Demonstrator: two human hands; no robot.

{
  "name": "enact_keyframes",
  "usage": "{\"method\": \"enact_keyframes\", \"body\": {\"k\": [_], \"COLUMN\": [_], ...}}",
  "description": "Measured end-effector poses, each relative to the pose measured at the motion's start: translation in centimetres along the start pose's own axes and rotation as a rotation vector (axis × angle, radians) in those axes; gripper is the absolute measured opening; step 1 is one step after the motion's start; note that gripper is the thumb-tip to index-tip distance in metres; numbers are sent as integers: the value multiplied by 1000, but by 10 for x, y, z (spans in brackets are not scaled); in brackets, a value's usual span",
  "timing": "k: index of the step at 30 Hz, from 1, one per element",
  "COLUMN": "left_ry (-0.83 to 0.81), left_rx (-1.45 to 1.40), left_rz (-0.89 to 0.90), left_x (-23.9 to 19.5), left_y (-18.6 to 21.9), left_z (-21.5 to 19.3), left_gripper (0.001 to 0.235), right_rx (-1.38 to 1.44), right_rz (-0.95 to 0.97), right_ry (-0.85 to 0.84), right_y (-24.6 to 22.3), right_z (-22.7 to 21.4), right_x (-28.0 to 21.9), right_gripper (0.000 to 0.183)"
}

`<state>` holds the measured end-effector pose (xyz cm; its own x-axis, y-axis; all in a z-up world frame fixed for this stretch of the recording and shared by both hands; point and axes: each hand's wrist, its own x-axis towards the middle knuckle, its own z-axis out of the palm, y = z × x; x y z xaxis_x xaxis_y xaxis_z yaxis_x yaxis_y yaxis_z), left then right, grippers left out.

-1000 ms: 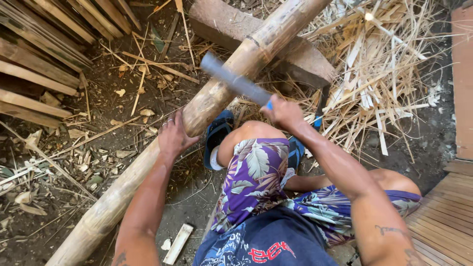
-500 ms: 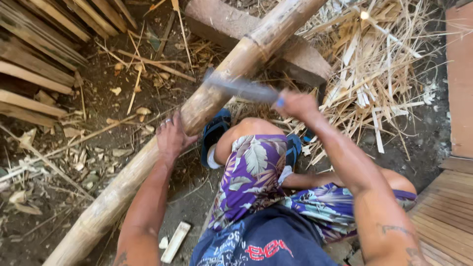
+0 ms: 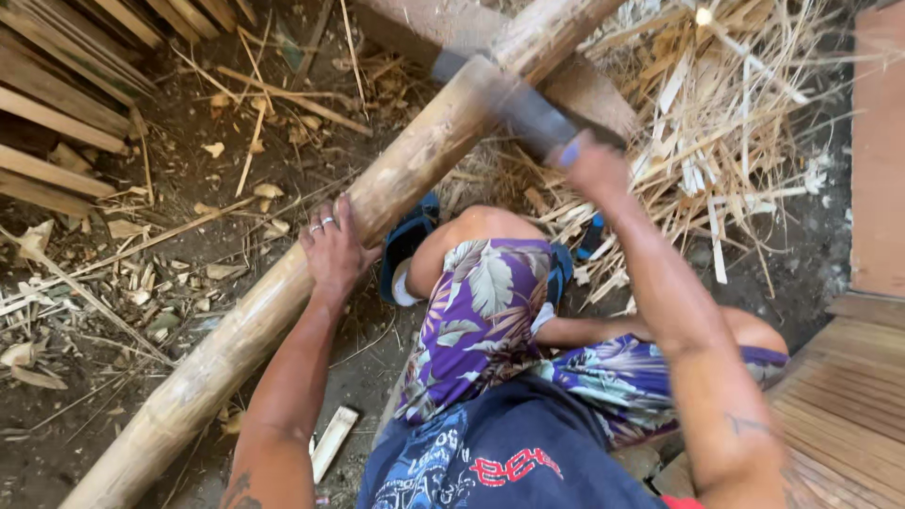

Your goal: The person sits on the ground and uses a machete to shave the bark off a wooden log. The log is held steady by the left hand and a foot while the right hand repeatedly strikes the wood with the blade to remove the outer layer.

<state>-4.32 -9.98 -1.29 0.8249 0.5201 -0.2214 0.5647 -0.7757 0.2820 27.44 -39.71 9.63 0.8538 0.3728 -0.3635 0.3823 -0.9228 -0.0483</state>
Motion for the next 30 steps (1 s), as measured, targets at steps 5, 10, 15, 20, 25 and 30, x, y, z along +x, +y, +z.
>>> {"method": "enact_keyframes", "body": {"k": [5, 10, 15, 20, 25, 30], "left_ry": [19, 56, 54, 67, 89, 30], "left_rx": [-6, 21, 43, 22, 47, 46], "left_rz": [6, 0, 14, 10, 19, 11], "left_x": [-2, 1, -8, -3, -7, -8], "left_y": [1, 3, 6, 10, 6, 7], "left_z": [2, 13, 16, 7, 12, 14], "left_gripper": [124, 122, 121, 123, 123, 122], "right_rx": [52, -279, -48, -201, 63, -83], "right_rz": [26, -450, 3, -149, 109, -13], "right_ry": [-63, -137, -137, -250, 119, 42], "right_y": [-18, -34, -21, -33, 19, 12], "right_z": [-22, 2, -52, -36, -54, -14], "right_x": [-2, -28, -13, -23, 9, 11], "right_gripper": [59, 63, 62, 66, 58, 59]}}
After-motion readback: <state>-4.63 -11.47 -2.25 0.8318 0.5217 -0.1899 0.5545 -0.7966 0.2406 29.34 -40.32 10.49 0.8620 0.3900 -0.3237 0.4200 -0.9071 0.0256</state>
